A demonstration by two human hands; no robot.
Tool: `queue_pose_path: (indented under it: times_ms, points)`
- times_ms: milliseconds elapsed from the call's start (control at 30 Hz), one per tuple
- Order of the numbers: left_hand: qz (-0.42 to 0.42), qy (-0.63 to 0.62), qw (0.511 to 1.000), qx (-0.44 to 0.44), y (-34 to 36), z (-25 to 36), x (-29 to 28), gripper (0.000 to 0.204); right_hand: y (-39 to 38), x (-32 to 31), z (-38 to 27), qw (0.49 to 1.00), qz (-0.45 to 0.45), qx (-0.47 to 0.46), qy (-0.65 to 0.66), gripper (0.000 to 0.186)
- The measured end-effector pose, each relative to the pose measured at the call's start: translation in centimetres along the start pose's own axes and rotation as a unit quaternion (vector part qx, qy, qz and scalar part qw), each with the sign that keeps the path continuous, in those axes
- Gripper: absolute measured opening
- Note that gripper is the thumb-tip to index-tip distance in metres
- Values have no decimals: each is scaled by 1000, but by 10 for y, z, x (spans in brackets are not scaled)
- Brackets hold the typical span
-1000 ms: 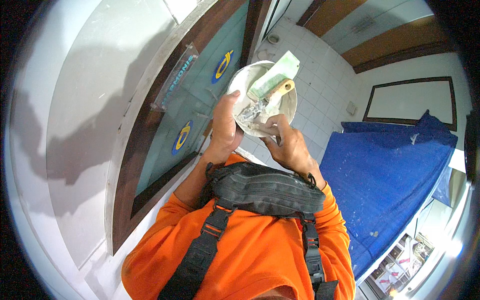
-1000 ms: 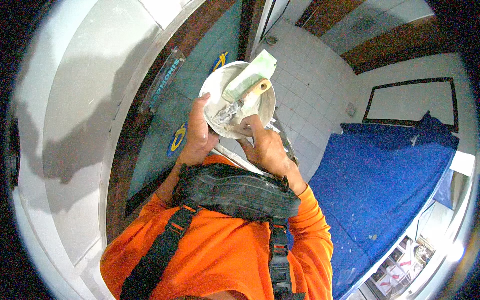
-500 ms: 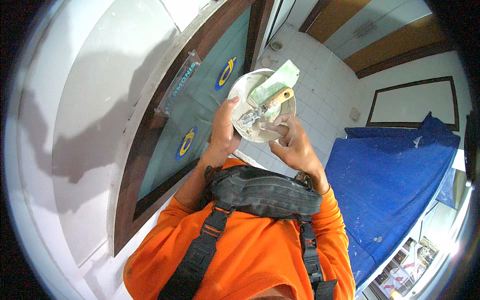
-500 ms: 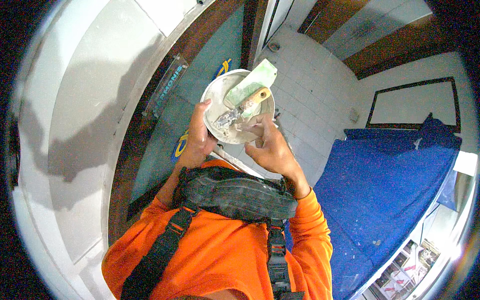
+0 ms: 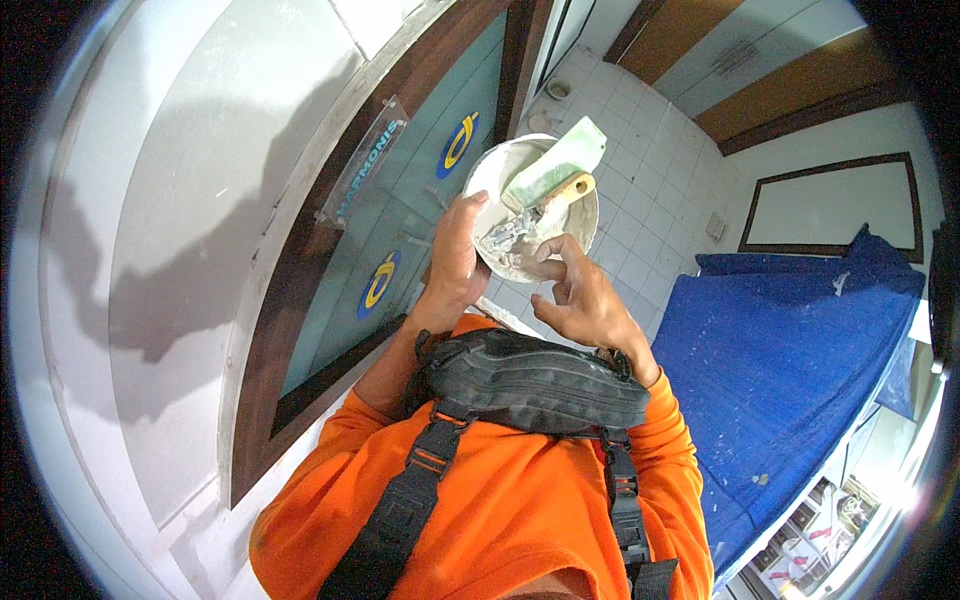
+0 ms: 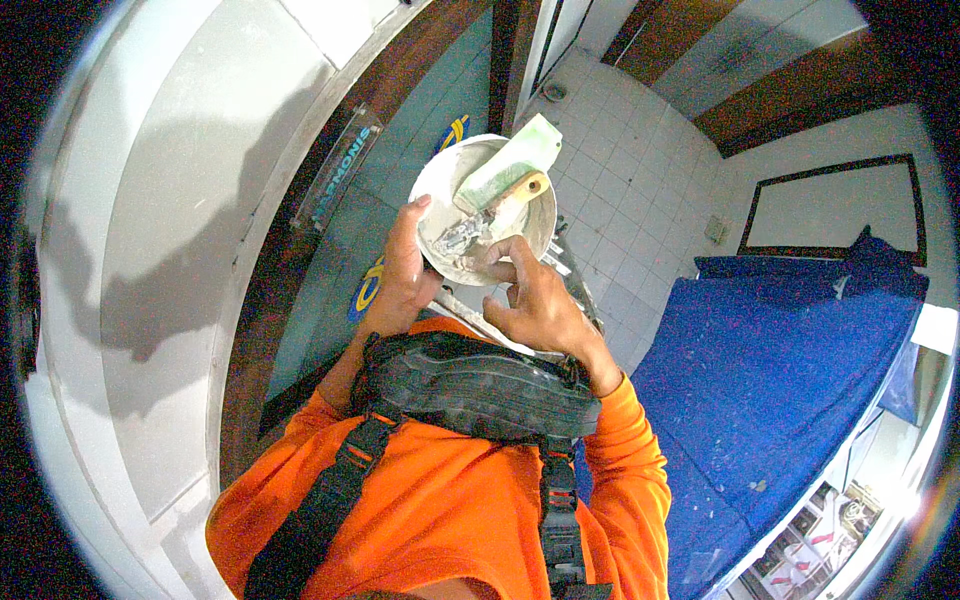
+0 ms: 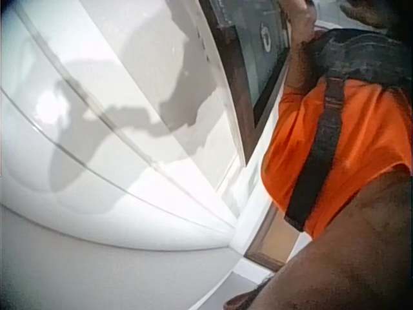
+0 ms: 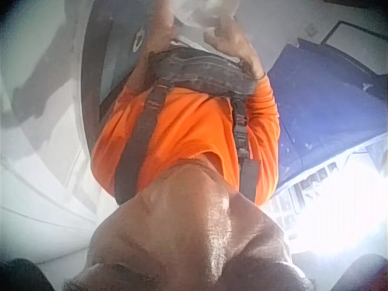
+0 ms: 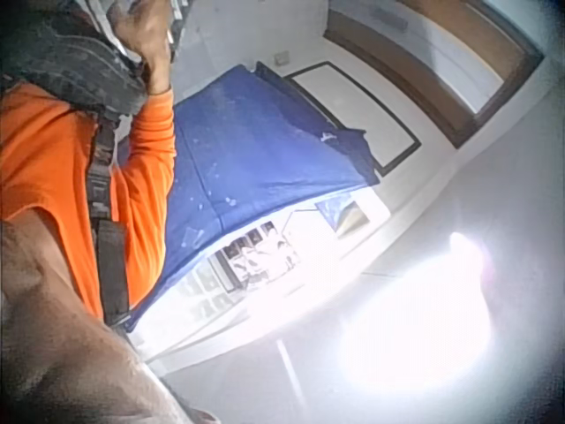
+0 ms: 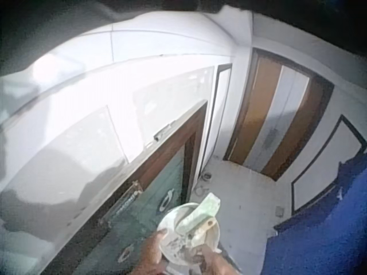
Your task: The person applies a white putty to a gap in the ceiling by hand and using a tool, smooths the material along the seam, and moves a ladder to reach different sections of the gap.
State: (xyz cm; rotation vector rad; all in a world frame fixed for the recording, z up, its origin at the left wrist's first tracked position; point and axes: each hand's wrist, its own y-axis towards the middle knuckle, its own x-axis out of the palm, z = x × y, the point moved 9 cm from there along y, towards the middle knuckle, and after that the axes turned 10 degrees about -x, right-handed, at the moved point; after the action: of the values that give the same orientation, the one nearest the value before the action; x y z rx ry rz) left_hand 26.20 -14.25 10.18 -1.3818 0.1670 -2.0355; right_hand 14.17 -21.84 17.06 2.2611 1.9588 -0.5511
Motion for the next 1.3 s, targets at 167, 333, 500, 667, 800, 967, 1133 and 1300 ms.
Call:
queue_pose_path:
  times_ms: [167, 333, 500, 667, 800, 967, 1133, 1300]
  points:
    - [-11, -25, 1000, -11, -1, 0, 3, 45, 3, -1, 8, 998, 22, -33, 42, 51]
    - [-24, -34, 999, -15, -3, -1, 2, 46, -3, -17, 11, 997, 49, -21, 53, 51]
    - [2, 26, 1000, -4, 2, -4, -8, 59, -5, -26, 2, 997, 61, -50, -26, 52]
    - [-2, 45, 999, -6, 4, -4, -7, 65, -5, -27, -3, 993, 56, -58, -84, 50]
    - [-10, 0, 1000, -3, -3, -1, 3, 54, -10, -33, 4, 993, 45, -32, -104, 49]
    - [4, 47, 999, 1, 4, -4, -11, 66, -8, -28, -11, 970, 91, -148, -169, 48]
    - [-15, 51, 999, 4, 3, -3, -5, 66, -6, -13, -7, 963, 19, -113, -242, 49]
    - [-16, -23, 1000, 11, -7, 1, 9, 52, -7, -5, -18, 949, -16, -108, -297, 47]
